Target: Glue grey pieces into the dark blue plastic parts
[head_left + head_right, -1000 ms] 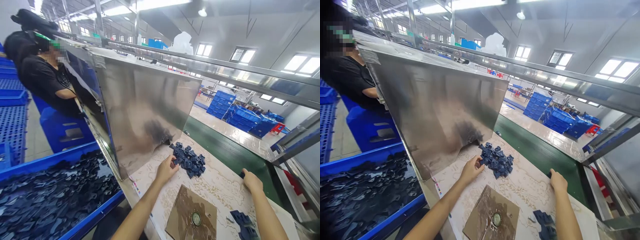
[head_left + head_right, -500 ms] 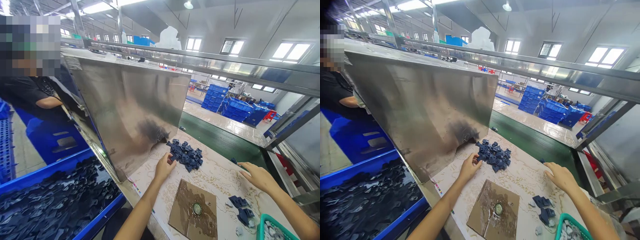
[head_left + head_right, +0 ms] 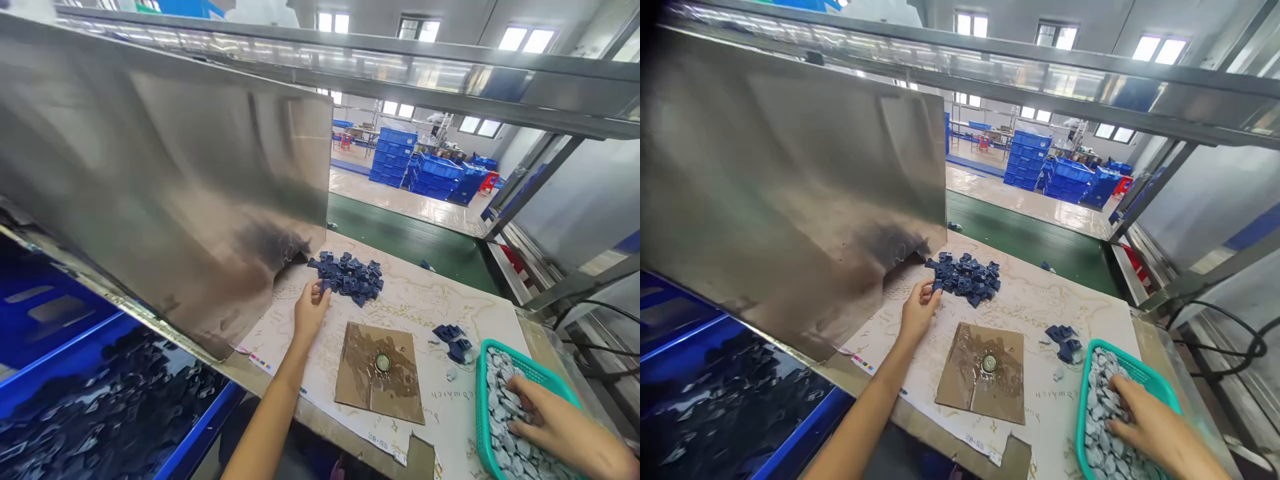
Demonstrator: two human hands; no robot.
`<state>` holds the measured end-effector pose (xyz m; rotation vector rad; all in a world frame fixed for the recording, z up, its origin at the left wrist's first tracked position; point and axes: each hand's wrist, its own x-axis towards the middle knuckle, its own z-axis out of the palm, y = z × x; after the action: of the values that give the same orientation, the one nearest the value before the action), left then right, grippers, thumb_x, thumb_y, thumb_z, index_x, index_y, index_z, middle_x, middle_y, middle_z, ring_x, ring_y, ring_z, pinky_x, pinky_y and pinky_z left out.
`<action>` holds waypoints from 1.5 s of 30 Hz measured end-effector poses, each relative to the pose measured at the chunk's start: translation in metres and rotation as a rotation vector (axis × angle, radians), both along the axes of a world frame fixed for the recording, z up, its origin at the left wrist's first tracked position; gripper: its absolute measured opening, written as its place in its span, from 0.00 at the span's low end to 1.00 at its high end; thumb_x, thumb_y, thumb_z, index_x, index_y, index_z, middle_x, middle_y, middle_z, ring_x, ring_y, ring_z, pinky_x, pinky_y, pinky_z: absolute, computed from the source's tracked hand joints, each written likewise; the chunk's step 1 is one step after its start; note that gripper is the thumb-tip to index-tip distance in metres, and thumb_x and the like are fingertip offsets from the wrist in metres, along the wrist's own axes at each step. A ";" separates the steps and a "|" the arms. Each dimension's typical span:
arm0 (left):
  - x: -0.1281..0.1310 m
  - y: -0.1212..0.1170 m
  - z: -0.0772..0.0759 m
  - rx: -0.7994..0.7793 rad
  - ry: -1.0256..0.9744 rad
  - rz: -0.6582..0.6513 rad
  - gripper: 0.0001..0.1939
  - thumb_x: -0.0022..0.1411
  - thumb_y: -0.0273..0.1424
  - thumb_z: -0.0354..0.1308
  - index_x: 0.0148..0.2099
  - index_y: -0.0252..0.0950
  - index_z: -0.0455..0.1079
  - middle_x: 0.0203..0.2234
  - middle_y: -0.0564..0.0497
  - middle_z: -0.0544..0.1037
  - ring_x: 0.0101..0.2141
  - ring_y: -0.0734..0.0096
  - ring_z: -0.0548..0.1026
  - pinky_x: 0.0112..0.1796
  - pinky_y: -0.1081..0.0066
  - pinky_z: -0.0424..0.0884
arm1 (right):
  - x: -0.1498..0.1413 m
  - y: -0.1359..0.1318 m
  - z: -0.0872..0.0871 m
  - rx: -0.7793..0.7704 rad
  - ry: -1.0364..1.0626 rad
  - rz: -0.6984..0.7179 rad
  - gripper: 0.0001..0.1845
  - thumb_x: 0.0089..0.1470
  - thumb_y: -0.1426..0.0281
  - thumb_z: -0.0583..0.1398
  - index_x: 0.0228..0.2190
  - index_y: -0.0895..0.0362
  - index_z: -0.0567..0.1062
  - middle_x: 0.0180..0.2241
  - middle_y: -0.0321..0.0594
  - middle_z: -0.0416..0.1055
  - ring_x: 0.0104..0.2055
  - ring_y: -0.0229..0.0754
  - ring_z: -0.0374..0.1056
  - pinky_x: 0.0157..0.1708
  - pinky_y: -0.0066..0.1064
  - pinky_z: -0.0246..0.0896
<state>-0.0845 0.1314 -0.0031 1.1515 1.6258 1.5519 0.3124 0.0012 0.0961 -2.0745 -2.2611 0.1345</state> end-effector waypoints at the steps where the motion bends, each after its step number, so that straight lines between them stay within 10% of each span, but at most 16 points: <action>1: 0.000 -0.001 -0.001 -0.003 -0.009 -0.008 0.18 0.52 0.38 0.57 0.45 0.36 0.69 0.33 0.47 0.75 0.31 0.69 0.75 0.33 0.70 0.72 | -0.003 -0.004 -0.001 -0.067 0.024 -0.008 0.11 0.42 0.61 0.59 0.30 0.53 0.74 0.28 0.41 0.75 0.28 0.45 0.73 0.27 0.31 0.69; 21: 0.000 -0.013 -0.010 -0.064 0.118 -0.086 0.26 0.47 0.46 0.58 0.45 0.35 0.69 0.36 0.46 0.76 0.37 0.62 0.75 0.37 0.66 0.74 | -0.026 -0.029 -0.004 0.080 0.276 -0.279 0.24 0.51 0.58 0.47 0.35 0.56 0.78 0.29 0.44 0.75 0.31 0.47 0.70 0.31 0.37 0.65; 26: 0.003 -0.014 -0.002 -0.081 0.021 -0.085 0.27 0.45 0.44 0.59 0.45 0.34 0.68 0.37 0.45 0.74 0.37 0.62 0.75 0.30 0.69 0.74 | -0.031 -0.031 -0.005 0.172 0.631 -0.307 0.25 0.49 0.56 0.53 0.42 0.57 0.77 0.34 0.46 0.74 0.25 0.41 0.66 0.23 0.33 0.64; 36: 0.031 -0.098 0.021 -0.092 -0.441 -0.228 0.25 0.44 0.46 0.62 0.43 0.38 0.66 0.36 0.49 0.74 0.33 0.70 0.75 0.25 0.75 0.74 | -0.118 -0.035 0.001 -0.315 1.278 -0.208 0.21 0.42 0.55 0.66 0.36 0.55 0.80 0.26 0.43 0.74 0.25 0.38 0.66 0.19 0.26 0.59; 42: 0.031 -0.102 0.011 -0.189 -0.729 -0.315 0.27 0.42 0.43 0.63 0.43 0.35 0.67 0.35 0.48 0.74 0.30 0.75 0.70 0.24 0.78 0.71 | -0.197 -0.028 -0.021 -0.875 1.766 -0.199 0.18 0.41 0.58 0.68 0.32 0.57 0.79 0.23 0.36 0.68 0.17 0.28 0.57 0.12 0.18 0.47; 45: 0.029 -0.100 0.010 -0.177 -0.842 -0.287 0.25 0.41 0.40 0.62 0.43 0.35 0.67 0.33 0.49 0.73 0.29 0.76 0.67 0.23 0.79 0.69 | -0.220 -0.018 -0.031 -0.874 1.803 -0.306 0.18 0.38 0.59 0.70 0.30 0.58 0.78 0.22 0.34 0.66 0.17 0.26 0.54 0.12 0.17 0.46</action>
<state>-0.0554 0.0312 0.0065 0.4830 0.9532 1.3882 0.0922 -0.0172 0.0650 -1.1264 -0.6797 2.0832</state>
